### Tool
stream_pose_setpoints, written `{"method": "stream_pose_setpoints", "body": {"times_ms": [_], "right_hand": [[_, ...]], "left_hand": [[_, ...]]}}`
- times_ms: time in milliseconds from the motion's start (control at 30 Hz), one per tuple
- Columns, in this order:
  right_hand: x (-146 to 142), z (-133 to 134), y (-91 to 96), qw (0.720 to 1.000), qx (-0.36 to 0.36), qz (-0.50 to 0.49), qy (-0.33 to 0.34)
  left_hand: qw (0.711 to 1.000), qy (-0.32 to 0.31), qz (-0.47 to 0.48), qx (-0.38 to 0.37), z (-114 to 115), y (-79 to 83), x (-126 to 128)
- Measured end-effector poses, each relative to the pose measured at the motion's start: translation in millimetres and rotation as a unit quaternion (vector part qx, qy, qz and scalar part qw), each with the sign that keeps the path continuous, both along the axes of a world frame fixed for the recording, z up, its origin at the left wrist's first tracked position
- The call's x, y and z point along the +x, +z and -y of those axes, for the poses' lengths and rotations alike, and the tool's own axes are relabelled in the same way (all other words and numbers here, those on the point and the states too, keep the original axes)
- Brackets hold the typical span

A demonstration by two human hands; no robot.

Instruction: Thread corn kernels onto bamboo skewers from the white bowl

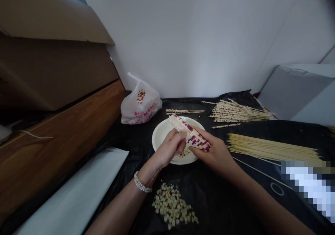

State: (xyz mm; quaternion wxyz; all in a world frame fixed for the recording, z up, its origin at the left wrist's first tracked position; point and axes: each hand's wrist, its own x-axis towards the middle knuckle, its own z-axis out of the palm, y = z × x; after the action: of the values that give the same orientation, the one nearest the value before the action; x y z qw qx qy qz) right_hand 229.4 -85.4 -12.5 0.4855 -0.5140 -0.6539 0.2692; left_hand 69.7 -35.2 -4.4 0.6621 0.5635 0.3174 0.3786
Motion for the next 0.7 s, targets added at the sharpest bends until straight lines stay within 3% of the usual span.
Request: {"method": "stream_pose_setpoints", "body": {"times_ms": [133,367,700], "right_hand": [[-1,2,2.3,0.997,0.029,0.059,-0.029],[0,-1,-8.1,0.976,0.111,0.18,-0.056],[-2,4,-14.0,0.949,0.091,0.289,-0.084]], "left_hand": [[0.998,-0.042,0.012,-0.034,1,6.4,-1],[0.999,-0.031,0.011,-0.04,2,2.9,-1],[0.999,-0.027,-0.046,-0.004,3,-1.4,1]]}}
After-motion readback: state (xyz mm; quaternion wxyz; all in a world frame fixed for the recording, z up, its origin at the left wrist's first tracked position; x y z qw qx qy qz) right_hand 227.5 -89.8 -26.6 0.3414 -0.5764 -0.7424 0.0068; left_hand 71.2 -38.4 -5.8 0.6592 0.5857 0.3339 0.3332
